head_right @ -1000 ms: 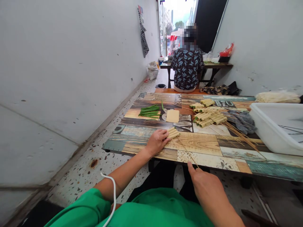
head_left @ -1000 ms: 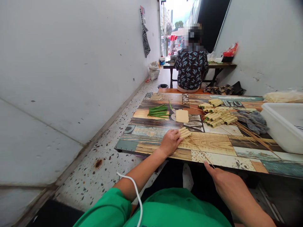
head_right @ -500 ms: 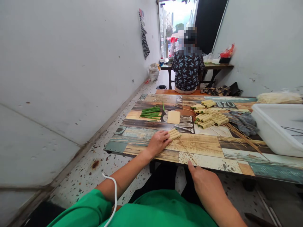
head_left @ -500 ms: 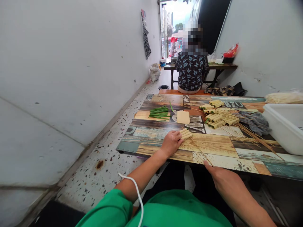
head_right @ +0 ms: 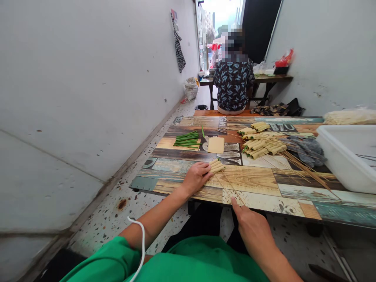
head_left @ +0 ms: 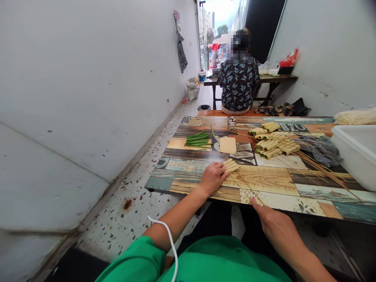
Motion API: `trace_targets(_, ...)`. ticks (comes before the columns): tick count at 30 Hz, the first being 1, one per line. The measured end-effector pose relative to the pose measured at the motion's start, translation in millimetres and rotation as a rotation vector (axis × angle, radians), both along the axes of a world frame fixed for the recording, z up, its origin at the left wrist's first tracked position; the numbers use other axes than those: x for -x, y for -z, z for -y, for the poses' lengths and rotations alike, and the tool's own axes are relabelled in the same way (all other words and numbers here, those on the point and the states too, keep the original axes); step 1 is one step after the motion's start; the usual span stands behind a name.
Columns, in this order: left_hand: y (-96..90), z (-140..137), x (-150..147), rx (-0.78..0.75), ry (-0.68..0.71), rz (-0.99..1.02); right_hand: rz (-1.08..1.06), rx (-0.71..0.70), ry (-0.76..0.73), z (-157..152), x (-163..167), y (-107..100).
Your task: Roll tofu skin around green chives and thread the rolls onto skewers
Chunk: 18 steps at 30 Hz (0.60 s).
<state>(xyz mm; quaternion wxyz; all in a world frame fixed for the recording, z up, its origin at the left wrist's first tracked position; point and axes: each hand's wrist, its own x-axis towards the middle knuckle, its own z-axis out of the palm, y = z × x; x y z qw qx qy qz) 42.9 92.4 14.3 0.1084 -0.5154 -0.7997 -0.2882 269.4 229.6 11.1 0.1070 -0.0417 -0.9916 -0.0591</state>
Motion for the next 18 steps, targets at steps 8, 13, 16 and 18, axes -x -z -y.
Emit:
trace_targets(8, -2.0, -1, 0, 0.011, -0.001, 0.000, -0.045, 0.087, 0.007, 1, 5, 10)
trace_targets(13, -3.0, -1, -1, 0.012, -0.008, -0.002, -0.017, 0.121, -0.005, 1, 9, 10)
trace_targets(16, -4.2, 0, -1, 0.012, -0.006, -0.003, 0.008, 0.140, -0.003, 0, 11, 9)
trace_targets(18, -4.9, 0, -1, 0.015, -0.010, -0.004, 0.031, 0.147, 0.007, 1, 12, 8)
